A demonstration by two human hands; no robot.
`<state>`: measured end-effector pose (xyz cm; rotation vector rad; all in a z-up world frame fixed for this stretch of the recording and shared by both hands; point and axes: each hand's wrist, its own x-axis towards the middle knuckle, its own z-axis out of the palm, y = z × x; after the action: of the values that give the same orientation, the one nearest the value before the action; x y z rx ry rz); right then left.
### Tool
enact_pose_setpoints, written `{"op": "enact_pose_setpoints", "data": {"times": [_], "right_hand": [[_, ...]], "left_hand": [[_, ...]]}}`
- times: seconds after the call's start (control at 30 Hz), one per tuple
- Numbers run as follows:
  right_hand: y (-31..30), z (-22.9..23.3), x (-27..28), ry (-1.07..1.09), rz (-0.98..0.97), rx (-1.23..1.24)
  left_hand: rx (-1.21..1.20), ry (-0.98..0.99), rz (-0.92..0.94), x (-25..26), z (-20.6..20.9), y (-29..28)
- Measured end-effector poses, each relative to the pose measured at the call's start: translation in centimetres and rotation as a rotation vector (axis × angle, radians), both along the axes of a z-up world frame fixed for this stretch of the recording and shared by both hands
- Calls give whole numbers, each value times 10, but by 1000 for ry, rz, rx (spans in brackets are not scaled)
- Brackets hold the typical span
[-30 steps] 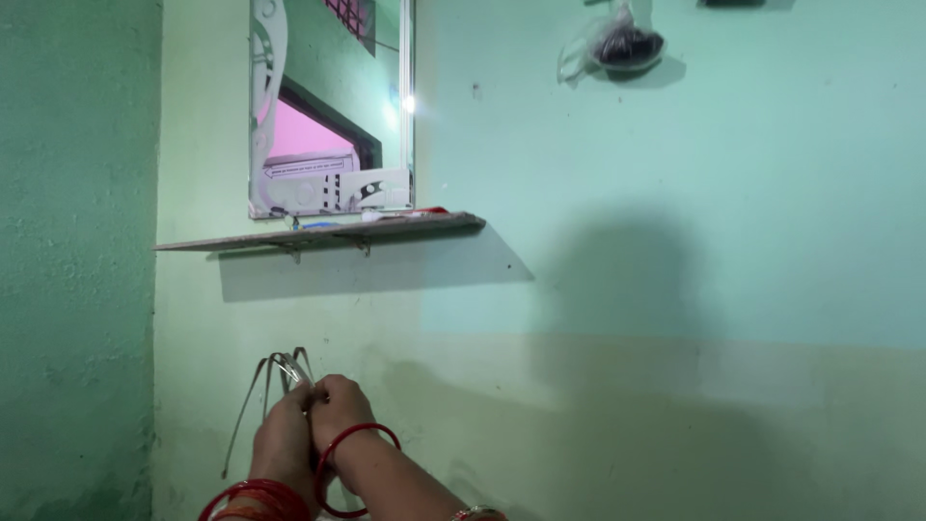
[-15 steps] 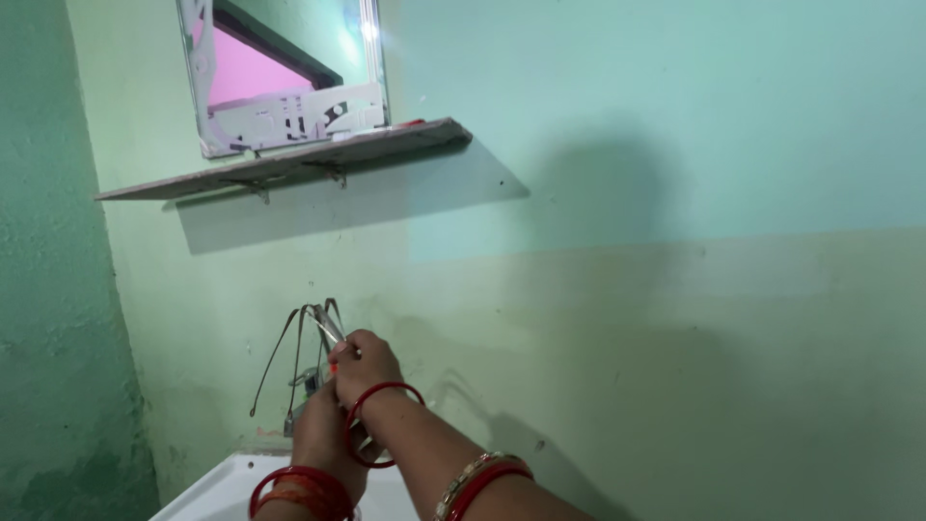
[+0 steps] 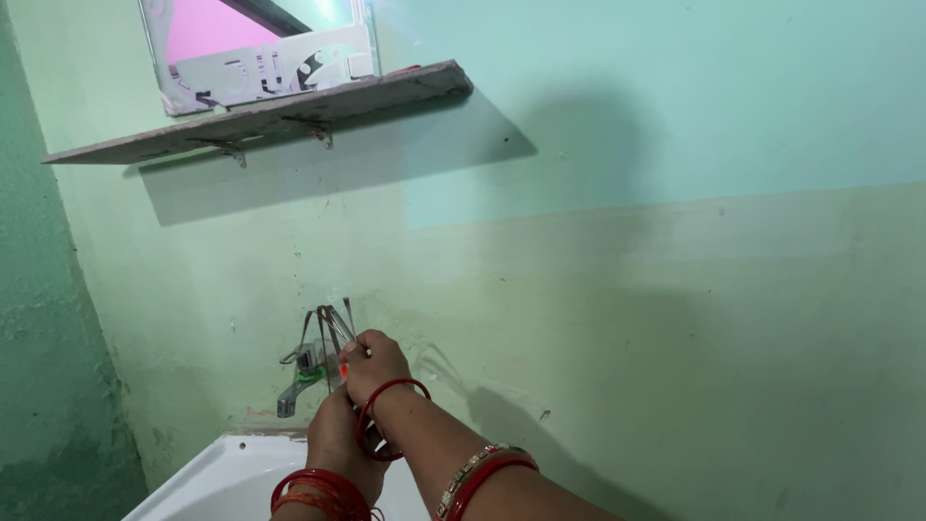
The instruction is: The person organizes bathroom items on the floor, including toothbrushes, toothpaste, and a metal stand. They place the toothbrushes and toothpaste on a shelf under a mirror and hang the metal stand on the wall.
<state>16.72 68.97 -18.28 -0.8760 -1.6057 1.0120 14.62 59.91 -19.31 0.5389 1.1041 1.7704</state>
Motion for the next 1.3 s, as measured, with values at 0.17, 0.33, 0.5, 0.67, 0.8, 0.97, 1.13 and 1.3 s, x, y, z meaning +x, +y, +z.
{"op": "enact_pose_setpoints", "data": {"times": [0.17, 0.33, 0.5, 0.67, 0.8, 0.97, 1.13, 1.3], "right_hand": [[5, -1, -15, 64, 35, 51], [11, 8, -34, 121, 146, 78], [28, 11, -57, 99, 99, 144], [49, 10, -77, 112, 137, 160], [61, 16, -83, 110, 170, 131], [75, 37, -93, 229, 359, 319], [93, 54, -106, 335, 414, 311], [114, 43, -102, 67, 146, 170]], "left_hand": [[80, -22, -1, -28, -12, 24], [153, -14, 27, -50, -5, 36], [71, 27, 113, -54, 13, 32], [89, 19, 159, -59, 36, 25], [-1, 51, 203, -68, 48, 39], [257, 78, 276, -80, 52, 68], [280, 94, 288, -88, 69, 88], [105, 99, 198, -100, 59, 118]]}}
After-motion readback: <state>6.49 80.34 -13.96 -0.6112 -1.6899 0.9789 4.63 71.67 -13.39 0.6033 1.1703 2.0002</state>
